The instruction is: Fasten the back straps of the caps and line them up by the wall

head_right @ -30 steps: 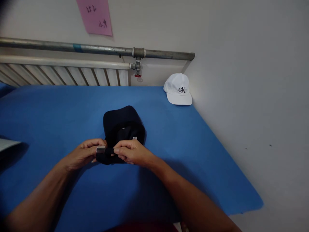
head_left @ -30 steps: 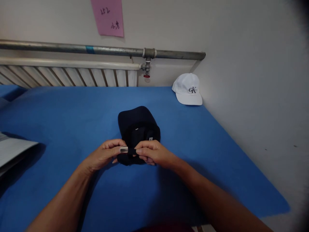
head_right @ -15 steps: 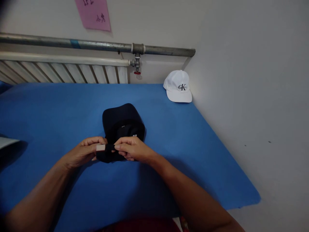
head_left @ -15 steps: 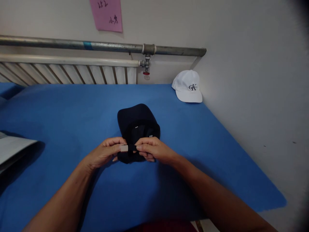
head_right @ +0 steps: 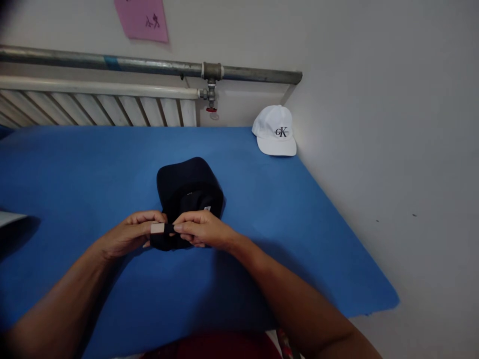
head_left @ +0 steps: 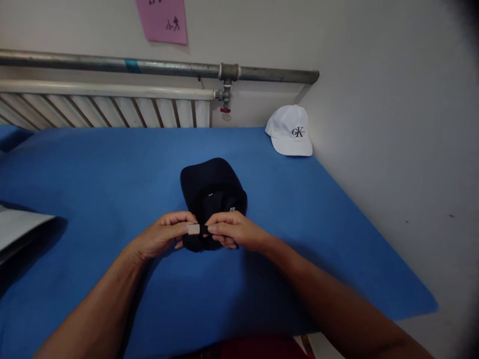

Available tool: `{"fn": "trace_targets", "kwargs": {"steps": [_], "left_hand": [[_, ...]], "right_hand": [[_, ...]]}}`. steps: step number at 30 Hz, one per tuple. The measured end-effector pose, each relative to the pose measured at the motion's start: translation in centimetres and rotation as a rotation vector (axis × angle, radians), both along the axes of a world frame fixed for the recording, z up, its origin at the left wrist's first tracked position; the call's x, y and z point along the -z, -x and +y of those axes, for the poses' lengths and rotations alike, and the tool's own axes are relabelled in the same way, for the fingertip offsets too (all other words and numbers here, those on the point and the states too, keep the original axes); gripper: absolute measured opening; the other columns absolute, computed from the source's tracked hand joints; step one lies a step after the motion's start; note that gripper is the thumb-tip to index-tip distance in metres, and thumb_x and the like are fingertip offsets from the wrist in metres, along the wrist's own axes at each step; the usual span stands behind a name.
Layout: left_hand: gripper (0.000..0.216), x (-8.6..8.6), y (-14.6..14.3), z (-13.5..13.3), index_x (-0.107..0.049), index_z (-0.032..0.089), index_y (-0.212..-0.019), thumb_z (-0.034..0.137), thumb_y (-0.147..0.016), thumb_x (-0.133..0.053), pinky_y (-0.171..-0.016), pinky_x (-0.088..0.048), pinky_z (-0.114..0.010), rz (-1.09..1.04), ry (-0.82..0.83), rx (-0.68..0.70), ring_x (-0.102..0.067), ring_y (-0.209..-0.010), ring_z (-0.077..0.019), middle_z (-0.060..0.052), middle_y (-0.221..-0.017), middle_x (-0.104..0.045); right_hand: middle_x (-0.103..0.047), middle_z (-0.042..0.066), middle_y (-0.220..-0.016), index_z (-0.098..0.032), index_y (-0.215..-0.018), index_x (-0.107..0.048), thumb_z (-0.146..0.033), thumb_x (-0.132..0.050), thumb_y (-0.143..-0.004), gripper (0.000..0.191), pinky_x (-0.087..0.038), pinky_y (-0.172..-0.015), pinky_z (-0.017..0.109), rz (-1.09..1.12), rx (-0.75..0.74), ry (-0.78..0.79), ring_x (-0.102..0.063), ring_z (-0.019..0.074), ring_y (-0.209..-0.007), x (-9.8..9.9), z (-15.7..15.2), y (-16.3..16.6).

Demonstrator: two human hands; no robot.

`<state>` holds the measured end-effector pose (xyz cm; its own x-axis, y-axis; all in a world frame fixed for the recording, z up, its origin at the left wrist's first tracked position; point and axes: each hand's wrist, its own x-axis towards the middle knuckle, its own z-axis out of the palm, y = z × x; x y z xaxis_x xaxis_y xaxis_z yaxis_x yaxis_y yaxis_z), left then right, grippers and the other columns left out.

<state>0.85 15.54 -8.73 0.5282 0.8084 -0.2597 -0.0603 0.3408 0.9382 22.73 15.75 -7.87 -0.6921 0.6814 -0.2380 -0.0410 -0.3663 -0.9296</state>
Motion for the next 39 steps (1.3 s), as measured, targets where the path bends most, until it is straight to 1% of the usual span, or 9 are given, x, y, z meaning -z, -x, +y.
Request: {"fn": "trace_targets", "kwargs": {"steps": [5, 11, 15, 20, 25, 28, 32, 35, 39], "left_hand": [[0.023, 0.2, -0.1, 0.0, -0.065, 0.015, -0.073, 0.038, -0.078, -0.069, -0.044, -0.033, -0.018, -0.002, -0.001, 0.03, -0.039, -0.049, -0.0068, 0.004, -0.057, -0.048], [0.022, 0.0, -0.1, 0.0, -0.065, 0.016, -0.074, 0.035, -0.083, -0.065, -0.046, -0.033, -0.018, 0.038, -0.01, 0.075, -0.041, -0.051, -0.007, 0.003, -0.059, -0.051], [0.024, -0.2, -0.1, 0.0, -0.065, 0.016, -0.073, 0.038, -0.082, -0.066, -0.046, -0.033, -0.018, 0.046, -0.015, 0.091, -0.041, -0.05, -0.0061, 0.003, -0.059, -0.052], [0.022, 0.1, 0.0, 0.0, -0.065, 0.016, -0.075, 0.037, -0.081, -0.068, -0.044, -0.032, -0.017, 0.017, -0.01, 0.035, -0.041, -0.048, -0.0056, 0.004, -0.058, -0.051], [0.022, 0.1, -0.1, -0.1, -0.065, 0.016, -0.075, 0.036, -0.082, -0.067, -0.044, -0.032, -0.017, 0.0, -0.022, 0.019, -0.04, -0.047, -0.0051, 0.004, -0.058, -0.051], [0.022, 0.1, -0.2, -0.1, -0.065, 0.016, -0.075, 0.036, -0.082, -0.067, -0.045, -0.031, -0.016, 0.013, -0.037, 0.038, -0.04, -0.048, -0.0047, 0.004, -0.058, -0.051], [0.023, 0.0, -0.2, -0.1, -0.065, 0.016, -0.074, 0.038, -0.082, -0.068, -0.046, -0.031, -0.016, 0.034, -0.043, 0.057, -0.04, -0.049, -0.005, 0.004, -0.059, -0.051], [0.024, -0.3, -0.3, -0.1, -0.065, 0.016, -0.074, 0.039, -0.081, -0.068, -0.045, -0.031, -0.017, 0.036, -0.039, 0.041, -0.039, -0.048, -0.0053, 0.004, -0.058, -0.05], [0.025, -0.6, -0.5, -0.1, -0.064, 0.016, -0.073, 0.04, -0.079, -0.068, -0.045, -0.031, -0.017, 0.067, -0.052, 0.04, -0.039, -0.049, -0.0056, 0.004, -0.058, -0.05]], "right_hand": [[-0.045, -0.008, -0.055, -0.016, -0.081, -0.062, -0.031, -0.062, -0.081, 0.014, -0.025, -0.038, 0.017, -0.012, 0.004, -0.004, -0.035, 0.0027, -0.04, 0.0, -0.1, 0.1], [-0.045, -0.009, -0.052, -0.016, -0.079, -0.062, -0.026, -0.058, -0.082, 0.011, -0.025, -0.038, 0.017, -0.022, 0.032, -0.03, -0.034, 0.0028, -0.039, -0.5, -0.5, 0.5], [-0.049, -0.008, -0.053, -0.016, -0.079, -0.063, -0.023, -0.057, -0.083, 0.01, -0.029, -0.039, 0.016, -0.092, 0.05, -0.106, -0.039, 0.0032, -0.041, -1.1, -0.6, 0.6], [-0.059, -0.005, -0.057, -0.016, -0.083, -0.066, -0.024, -0.061, -0.082, 0.01, -0.038, -0.042, 0.017, -0.238, 0.087, -0.178, -0.049, 0.0052, -0.044, -1.6, -0.3, 0.1], [-0.058, -0.005, -0.055, -0.016, -0.078, -0.064, -0.023, -0.06, -0.081, 0.008, -0.037, -0.042, 0.017, -0.22, 0.1, -0.139, -0.048, 0.0046, -0.043, -1.2, -0.3, 0.2], [-0.057, -0.006, -0.054, -0.016, -0.077, -0.063, -0.023, -0.06, -0.081, 0.009, -0.036, -0.041, 0.017, -0.197, 0.106, -0.12, -0.047, 0.0043, -0.042, -1.1, -0.4, 0.6], [-0.058, -0.005, -0.057, -0.016, -0.078, -0.064, -0.024, -0.059, -0.082, 0.01, -0.038, -0.043, 0.017, -0.208, 0.085, -0.143, -0.048, 0.0044, -0.043, -1.5, -0.4, 0.6], [-0.059, -0.004, -0.062, -0.017, -0.082, -0.063, -0.02, -0.061, -0.079, 0.005, -0.042, -0.047, 0.018, -0.202, 0.086, -0.174, -0.053, 0.0058, -0.049, -1.6, -0.2, 0.2], [-0.059, -0.004, -0.07, -0.019, -0.086, -0.06, -0.016, -0.064, -0.072, 0.015, -0.047, -0.052, 0.02, -0.136, 0.131, -0.201, -0.058, 0.0091, -0.061, -1.0, -0.1, 0.0]]}}
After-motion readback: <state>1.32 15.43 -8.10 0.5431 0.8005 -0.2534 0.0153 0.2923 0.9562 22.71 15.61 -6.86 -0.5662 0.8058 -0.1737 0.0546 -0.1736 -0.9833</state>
